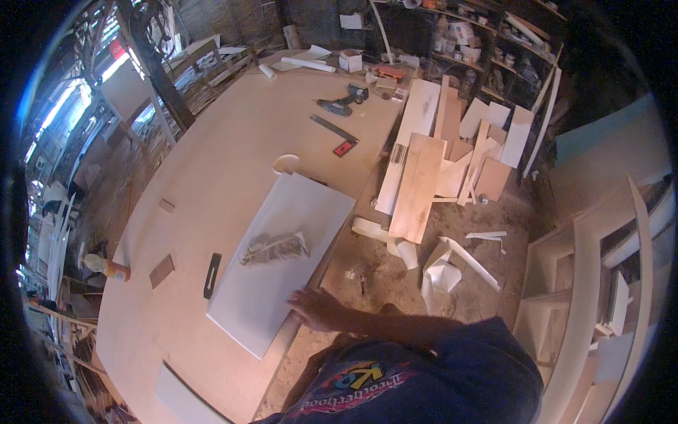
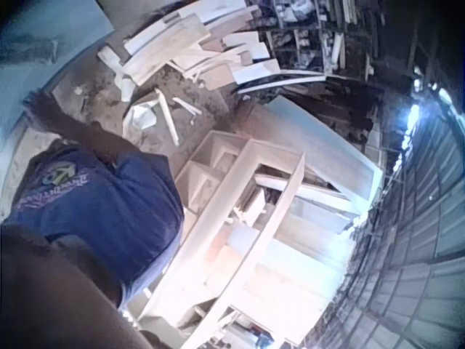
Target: The person wipes a white rectangular panel with a cloth, then uses a utility knife to trim the edges. They repeat this process on multiple panels, flipping them over to work on different sides.
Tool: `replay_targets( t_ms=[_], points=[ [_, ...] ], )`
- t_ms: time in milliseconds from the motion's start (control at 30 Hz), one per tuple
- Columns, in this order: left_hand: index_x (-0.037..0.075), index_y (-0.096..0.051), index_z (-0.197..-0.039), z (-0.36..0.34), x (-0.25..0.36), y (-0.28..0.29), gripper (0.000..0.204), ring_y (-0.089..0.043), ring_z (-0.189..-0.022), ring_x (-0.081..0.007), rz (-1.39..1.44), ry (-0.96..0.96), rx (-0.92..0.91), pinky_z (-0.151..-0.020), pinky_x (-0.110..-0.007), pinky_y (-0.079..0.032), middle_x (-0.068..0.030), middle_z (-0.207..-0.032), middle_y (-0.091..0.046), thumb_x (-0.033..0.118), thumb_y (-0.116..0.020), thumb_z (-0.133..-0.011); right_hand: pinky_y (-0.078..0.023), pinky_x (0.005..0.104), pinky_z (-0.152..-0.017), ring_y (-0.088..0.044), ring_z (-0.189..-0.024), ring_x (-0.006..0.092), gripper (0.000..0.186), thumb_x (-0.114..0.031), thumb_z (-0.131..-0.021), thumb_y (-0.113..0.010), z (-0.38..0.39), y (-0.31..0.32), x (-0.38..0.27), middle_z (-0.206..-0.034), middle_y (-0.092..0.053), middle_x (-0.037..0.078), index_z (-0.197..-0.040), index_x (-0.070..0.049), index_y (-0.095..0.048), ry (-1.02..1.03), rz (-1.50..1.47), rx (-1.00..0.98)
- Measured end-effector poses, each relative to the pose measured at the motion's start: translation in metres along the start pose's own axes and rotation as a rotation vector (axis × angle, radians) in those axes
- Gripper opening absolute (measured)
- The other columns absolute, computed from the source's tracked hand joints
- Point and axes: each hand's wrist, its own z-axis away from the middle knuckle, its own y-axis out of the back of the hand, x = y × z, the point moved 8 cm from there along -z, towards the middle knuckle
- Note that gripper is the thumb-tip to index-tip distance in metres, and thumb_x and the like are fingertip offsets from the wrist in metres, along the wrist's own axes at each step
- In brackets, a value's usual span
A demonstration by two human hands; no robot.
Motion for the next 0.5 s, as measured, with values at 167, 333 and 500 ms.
replay_targets(
  t_ms=[167,333,500],
  points=[
    [0.009,-0.055,-0.142,-0.047,0.05,0.001,0.048,-0.052,-0.129,-0.029,-0.133,-0.092,-0.103,-0.113,-0.045,-0.037,-0.0156,-0.134,-0.06,0.041,-0.046,-0.107,-0.052,0.0491,-0.097,-0.066,-0.108,0.0418,0.041,-0.033,-0.09,-0.068,0.167,-0.048,0.202,-0.115,-0.069,0.022,-0.12,-0.005,-0.068,-0.654,-0.023,-0.423],
    [0.01,-0.055,-0.143,-0.099,0.112,-0.001,0.048,-0.051,-0.132,-0.0291,-0.133,-0.152,-0.112,-0.114,-0.044,-0.035,-0.0159,-0.135,-0.059,0.041,-0.047,-0.107,-0.053,0.0506,-0.094,-0.067,-0.108,0.0416,0.045,-0.041,-0.092,-0.065,0.306,-0.057,0.359,-0.113,-0.07,0.024,-0.119,-0.005,-0.069,-0.813,-0.043,-0.704],
    [0.011,-0.054,-0.144,-0.084,0.123,0.013,0.047,-0.049,-0.134,-0.0292,-0.028,-0.131,0.073,-0.116,-0.044,-0.034,-0.0162,-0.137,-0.058,0.04,-0.047,-0.107,-0.054,0.0509,-0.085,-0.068,-0.096,0.0404,0.029,-0.025,-0.092,-0.068,0.08,0.081,0.411,-0.102,-0.068,0.024,-0.11,-0.002,-0.065,-0.683,0.044,0.063]
  ],
)
